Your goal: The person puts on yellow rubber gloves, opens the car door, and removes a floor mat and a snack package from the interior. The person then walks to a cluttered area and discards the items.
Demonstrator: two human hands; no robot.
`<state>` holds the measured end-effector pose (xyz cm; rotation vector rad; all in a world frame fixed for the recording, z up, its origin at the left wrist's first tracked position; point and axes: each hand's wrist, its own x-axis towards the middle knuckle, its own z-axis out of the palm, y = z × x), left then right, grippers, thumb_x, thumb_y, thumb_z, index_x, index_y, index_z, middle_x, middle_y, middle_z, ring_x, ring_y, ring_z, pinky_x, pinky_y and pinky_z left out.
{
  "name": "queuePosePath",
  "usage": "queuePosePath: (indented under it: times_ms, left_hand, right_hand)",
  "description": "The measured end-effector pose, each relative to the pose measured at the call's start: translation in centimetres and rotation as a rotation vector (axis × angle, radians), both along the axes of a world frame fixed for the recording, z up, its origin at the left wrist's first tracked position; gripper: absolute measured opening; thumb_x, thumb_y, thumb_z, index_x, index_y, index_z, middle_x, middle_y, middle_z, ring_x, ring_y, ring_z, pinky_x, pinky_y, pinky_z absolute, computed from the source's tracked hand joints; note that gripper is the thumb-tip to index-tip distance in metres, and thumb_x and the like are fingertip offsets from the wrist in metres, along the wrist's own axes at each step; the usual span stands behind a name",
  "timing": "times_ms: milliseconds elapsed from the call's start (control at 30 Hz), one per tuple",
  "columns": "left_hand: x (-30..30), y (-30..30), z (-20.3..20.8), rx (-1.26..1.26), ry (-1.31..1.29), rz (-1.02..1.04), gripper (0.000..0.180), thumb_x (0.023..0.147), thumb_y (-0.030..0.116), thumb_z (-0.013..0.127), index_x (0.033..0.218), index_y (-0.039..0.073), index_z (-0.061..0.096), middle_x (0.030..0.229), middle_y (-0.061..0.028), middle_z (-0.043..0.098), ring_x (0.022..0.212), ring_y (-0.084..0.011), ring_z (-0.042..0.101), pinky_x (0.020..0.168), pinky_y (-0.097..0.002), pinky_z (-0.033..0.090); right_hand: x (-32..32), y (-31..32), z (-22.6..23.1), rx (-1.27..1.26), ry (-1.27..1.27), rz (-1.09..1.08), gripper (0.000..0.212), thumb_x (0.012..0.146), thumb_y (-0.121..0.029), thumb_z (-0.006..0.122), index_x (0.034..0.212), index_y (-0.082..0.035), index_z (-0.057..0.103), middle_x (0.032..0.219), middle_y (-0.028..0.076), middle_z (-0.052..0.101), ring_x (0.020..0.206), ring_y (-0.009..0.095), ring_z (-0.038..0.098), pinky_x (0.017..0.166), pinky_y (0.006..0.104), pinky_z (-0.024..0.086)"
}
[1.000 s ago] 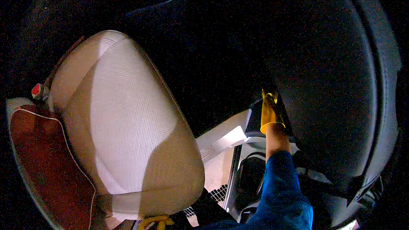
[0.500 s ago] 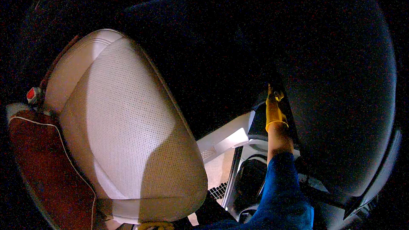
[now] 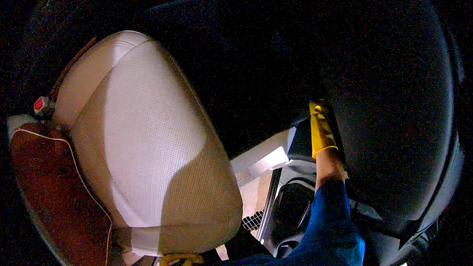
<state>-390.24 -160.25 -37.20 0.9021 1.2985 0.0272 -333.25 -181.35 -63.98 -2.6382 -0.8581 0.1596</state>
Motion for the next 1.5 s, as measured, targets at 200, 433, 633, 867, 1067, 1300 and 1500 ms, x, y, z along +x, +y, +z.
queuePosePath:
  times_ms: [200,433,633,867,1067,1300,1500]
  left_hand:
    - [1.0,0.3,-0.6,0.003,0.015,-0.005,0.017,0.087,0.008,0.064,0.098,-0.004,0.065,0.091,-0.0147,0.068,0.082,-0.0186,0.065,0.075,-0.0274,0.05]
    - [3.3,2.0,-7.8,0.045,-0.106,-0.079,0.018,0.088,0.013,0.063,0.098,-0.002,0.066,0.086,-0.0109,0.07,0.074,-0.0133,0.064,0.062,-0.0212,0.046]
    - [4.4,3.2,-13.0,-0.011,-0.126,-0.134,0.016,0.09,0.008,0.059,0.1,-0.002,0.065,0.087,-0.0122,0.069,0.079,-0.0161,0.066,0.073,-0.0264,0.05]
    - [7.6,5.1,-15.8,0.023,-0.098,-0.205,0.015,0.081,0.008,0.066,0.09,-0.004,0.066,0.078,-0.0128,0.069,0.075,-0.0216,0.065,0.077,-0.0336,0.051]
    - [6.9,3.2,-17.5,0.053,-0.18,-0.314,0.015,0.089,0.004,0.058,0.1,-0.004,0.065,0.085,-0.0135,0.069,0.081,-0.0194,0.066,0.079,-0.0292,0.05]
    - [6.5,3.0,-10.5,-0.057,-0.156,-0.25,0.017,0.085,0.007,0.062,0.099,-0.003,0.066,0.086,-0.0129,0.07,0.083,-0.0198,0.066,0.08,-0.0288,0.05]
    - [5.1,2.2,-7.7,-0.03,-0.083,-0.188,0.015,0.082,0.008,0.065,0.092,-0.003,0.067,0.083,-0.0128,0.07,0.08,-0.0201,0.066,0.077,-0.0299,0.051]
  right_hand:
    - [-0.2,8.3,-4.2,-0.037,-0.18,-0.038,0.047,0.096,-0.037,0.037,0.135,-0.014,0.047,0.137,0.014,0.048,0.118,0.032,0.051,0.104,0.045,0.037]
    - [1.1,10.5,-10.7,-0.127,-0.234,-0.105,0.046,0.095,-0.034,0.039,0.135,-0.014,0.047,0.134,0.014,0.05,0.115,0.032,0.053,0.102,0.044,0.039]
    - [4.4,9.7,-12.2,-0.179,-0.203,-0.107,0.045,0.094,-0.031,0.042,0.135,-0.014,0.048,0.132,0.014,0.052,0.114,0.032,0.054,0.1,0.0432,0.04]
    - [4.9,3.1,-12.0,-0.207,-0.155,-0.132,0.045,0.092,-0.028,0.044,0.135,-0.015,0.048,0.129,0.014,0.054,0.111,0.032,0.056,0.098,0.0422,0.042]
    - [6.1,0.5,-10.2,-0.181,-0.148,-0.114,0.045,0.091,-0.026,0.047,0.135,-0.015,0.049,0.127,0.014,0.056,0.11,0.031,0.057,0.096,0.0414,0.043]
    - [9.2,5.2,-5.3,-0.1,-0.33,-0.103,0.045,0.09,-0.023,0.05,0.135,-0.016,0.049,0.124,0.013,0.058,0.107,0.031,0.058,0.094,0.0404,0.045]
    - [6.6,5.8,-3.9,-0.126,-0.393,-0.09,0.046,0.089,-0.02,0.052,0.135,-0.016,0.049,0.122,0.013,0.06,0.106,0.031,0.06,0.092,0.0396,0.046]
